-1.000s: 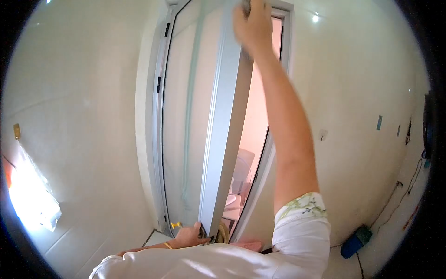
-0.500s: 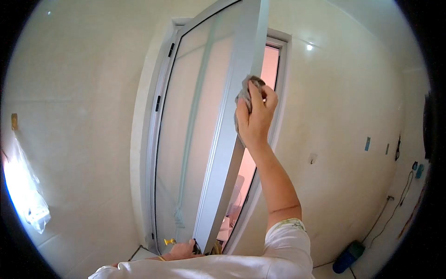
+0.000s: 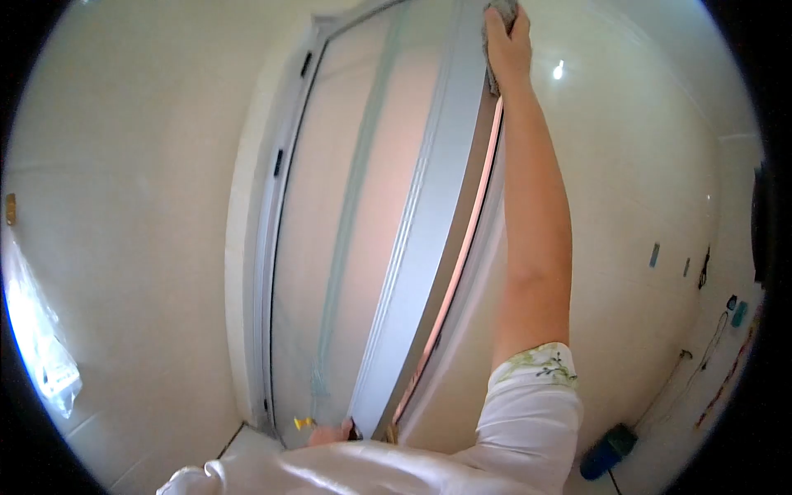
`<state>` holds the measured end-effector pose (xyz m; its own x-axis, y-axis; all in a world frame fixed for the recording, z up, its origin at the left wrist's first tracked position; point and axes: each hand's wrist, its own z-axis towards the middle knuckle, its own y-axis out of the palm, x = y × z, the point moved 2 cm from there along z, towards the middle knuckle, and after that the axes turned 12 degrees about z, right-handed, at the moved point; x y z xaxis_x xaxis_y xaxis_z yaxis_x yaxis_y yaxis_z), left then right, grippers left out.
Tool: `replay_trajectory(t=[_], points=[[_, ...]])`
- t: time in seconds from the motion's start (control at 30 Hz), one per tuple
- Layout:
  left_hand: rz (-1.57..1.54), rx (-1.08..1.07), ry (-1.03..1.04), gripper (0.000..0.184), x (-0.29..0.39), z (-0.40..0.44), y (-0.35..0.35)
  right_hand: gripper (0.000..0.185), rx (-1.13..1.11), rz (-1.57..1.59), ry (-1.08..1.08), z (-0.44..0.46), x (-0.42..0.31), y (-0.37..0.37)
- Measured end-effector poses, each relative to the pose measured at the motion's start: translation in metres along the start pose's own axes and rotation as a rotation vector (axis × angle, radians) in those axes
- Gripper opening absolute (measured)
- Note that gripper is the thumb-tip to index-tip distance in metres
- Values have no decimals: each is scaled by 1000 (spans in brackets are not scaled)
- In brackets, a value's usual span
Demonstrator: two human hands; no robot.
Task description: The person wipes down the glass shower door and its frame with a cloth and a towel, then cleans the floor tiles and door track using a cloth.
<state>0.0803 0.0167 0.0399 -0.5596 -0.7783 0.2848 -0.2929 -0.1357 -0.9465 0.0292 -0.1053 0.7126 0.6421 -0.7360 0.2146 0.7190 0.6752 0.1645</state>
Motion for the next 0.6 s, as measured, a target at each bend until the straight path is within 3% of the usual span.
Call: replay_trajectory(t=[0.07,0.13,0.17,0.2,0.27,0.33,0.47,0.53,0.6], points=[[115,6,49,48,18,-28,-36,55,-32,-72,-104,-44,13,-5],[-98,1,129,70,13,-19,-34,59,-92,42,-20,-119,-4,-16],[-76,64,151,71,13,-12,-30,61,-86,20,0,-154,-9,-22],[-57,-40,109,71,18,-12,-39,62,-76,-4,14,-189,-13,-30],[-16,49,158,71,16,-5,-24,65,-158,106,-148,-273,-15,-52],[23,91,193,68,19,2,-19,70,-135,11,25,-367,-49,-77],[81,187,241,65,30,-15,-41,82,-300,-38,406,-524,-128,-115],[97,192,244,63,25,-14,-29,83,-263,19,626,-573,-161,-124],[112,171,236,62,24,-1,-23,83,-338,-35,690,-588,-157,-129]])
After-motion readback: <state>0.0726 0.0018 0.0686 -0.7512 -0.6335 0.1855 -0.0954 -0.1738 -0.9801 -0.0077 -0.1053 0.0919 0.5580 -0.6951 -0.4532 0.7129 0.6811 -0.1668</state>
